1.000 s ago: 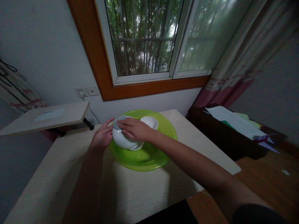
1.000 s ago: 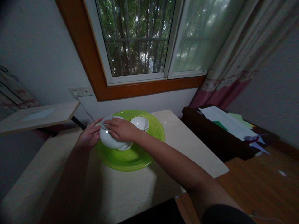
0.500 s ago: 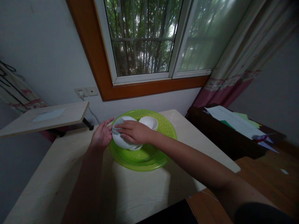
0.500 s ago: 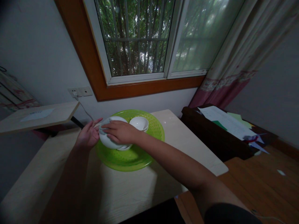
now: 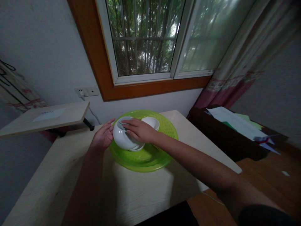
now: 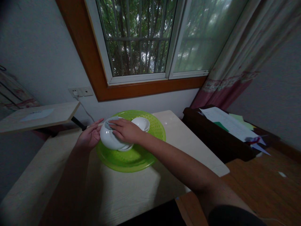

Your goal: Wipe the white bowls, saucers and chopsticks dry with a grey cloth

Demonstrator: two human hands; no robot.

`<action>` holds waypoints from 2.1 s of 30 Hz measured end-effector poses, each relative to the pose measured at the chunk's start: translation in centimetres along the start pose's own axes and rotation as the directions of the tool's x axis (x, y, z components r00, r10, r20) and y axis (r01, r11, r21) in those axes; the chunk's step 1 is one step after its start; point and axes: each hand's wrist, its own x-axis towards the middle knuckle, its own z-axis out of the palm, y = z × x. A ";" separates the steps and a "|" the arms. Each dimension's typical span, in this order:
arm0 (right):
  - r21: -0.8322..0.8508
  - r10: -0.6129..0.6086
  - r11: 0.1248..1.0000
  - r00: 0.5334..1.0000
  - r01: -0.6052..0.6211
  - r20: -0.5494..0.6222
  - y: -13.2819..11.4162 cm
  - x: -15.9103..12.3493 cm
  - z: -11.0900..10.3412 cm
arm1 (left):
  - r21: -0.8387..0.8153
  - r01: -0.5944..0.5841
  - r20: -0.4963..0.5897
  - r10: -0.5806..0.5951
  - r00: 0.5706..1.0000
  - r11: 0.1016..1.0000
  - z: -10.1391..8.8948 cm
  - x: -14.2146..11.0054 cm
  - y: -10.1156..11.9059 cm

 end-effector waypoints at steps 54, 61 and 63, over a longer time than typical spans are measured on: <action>-0.030 -0.316 0.939 0.891 0.344 0.326 -4.5 -1.5 -1.2 | 0.187 -0.043 -0.075 0.058 0.995 0.982 -1.0 0.1 -0.3; -0.076 -0.174 0.979 0.966 0.191 0.189 -2.9 -0.1 -0.4 | 0.169 -0.031 -0.039 0.038 0.999 0.985 -1.3 0.2 -0.3; -0.065 -0.108 0.991 0.987 0.116 0.120 -1.7 0.4 0.0 | 0.166 -0.032 -0.030 0.037 0.999 0.986 -1.1 0.2 -0.3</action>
